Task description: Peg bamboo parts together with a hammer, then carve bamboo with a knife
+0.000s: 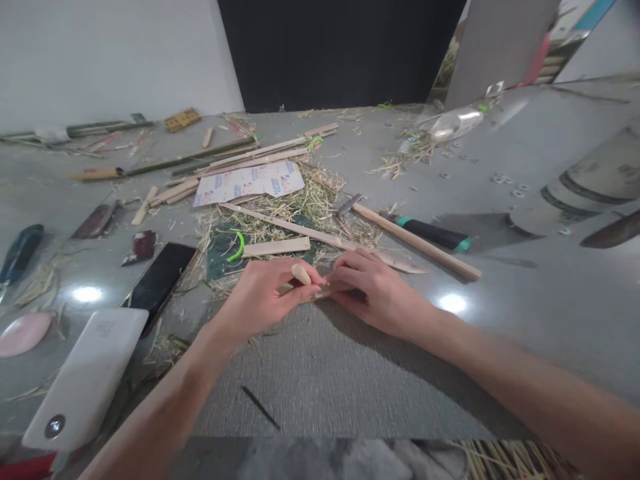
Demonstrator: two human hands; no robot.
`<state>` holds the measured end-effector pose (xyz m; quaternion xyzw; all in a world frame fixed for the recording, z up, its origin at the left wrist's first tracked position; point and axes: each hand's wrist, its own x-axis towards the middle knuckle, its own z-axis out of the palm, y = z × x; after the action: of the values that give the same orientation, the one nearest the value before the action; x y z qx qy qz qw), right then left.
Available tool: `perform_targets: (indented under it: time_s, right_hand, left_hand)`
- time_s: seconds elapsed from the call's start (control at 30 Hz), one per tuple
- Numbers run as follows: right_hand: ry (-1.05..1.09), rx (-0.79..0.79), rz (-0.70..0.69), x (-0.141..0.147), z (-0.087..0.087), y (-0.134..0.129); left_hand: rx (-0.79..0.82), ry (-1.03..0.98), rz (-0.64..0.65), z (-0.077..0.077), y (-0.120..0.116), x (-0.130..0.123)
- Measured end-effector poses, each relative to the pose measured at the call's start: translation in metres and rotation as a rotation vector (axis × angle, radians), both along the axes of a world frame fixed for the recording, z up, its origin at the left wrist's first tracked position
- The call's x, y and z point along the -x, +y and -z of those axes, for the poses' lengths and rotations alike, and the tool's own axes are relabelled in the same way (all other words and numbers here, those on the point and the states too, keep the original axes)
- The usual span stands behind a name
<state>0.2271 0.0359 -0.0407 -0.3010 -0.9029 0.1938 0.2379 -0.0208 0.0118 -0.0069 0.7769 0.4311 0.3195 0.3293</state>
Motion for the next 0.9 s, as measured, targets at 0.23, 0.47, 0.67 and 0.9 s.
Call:
perform_targets:
  time_s: [0.23, 0.47, 0.67, 0.9]
  right_hand:
    - [-0.034, -0.026, 0.019, 0.002, 0.0, -0.003]
    - [-0.146, -0.174, 0.183, -0.017, -0.017, 0.003]
    - [-0.348, -0.278, 0.619, -0.089, -0.022, 0.032]
    - [-0.488, -0.17, 0.709, -0.114, -0.001, 0.018]
  left_hand:
    - [-0.017, 0.003, -0.006, 0.002, 0.001, 0.001]
    - [0.005, 0.026, -0.004, 0.002, 0.001, 0.0]
    - [0.081, 0.014, 0.013, 0.002, 0.003, 0.001]
    - [0.079, 0.011, 0.031, 0.002, 0.005, -0.001]
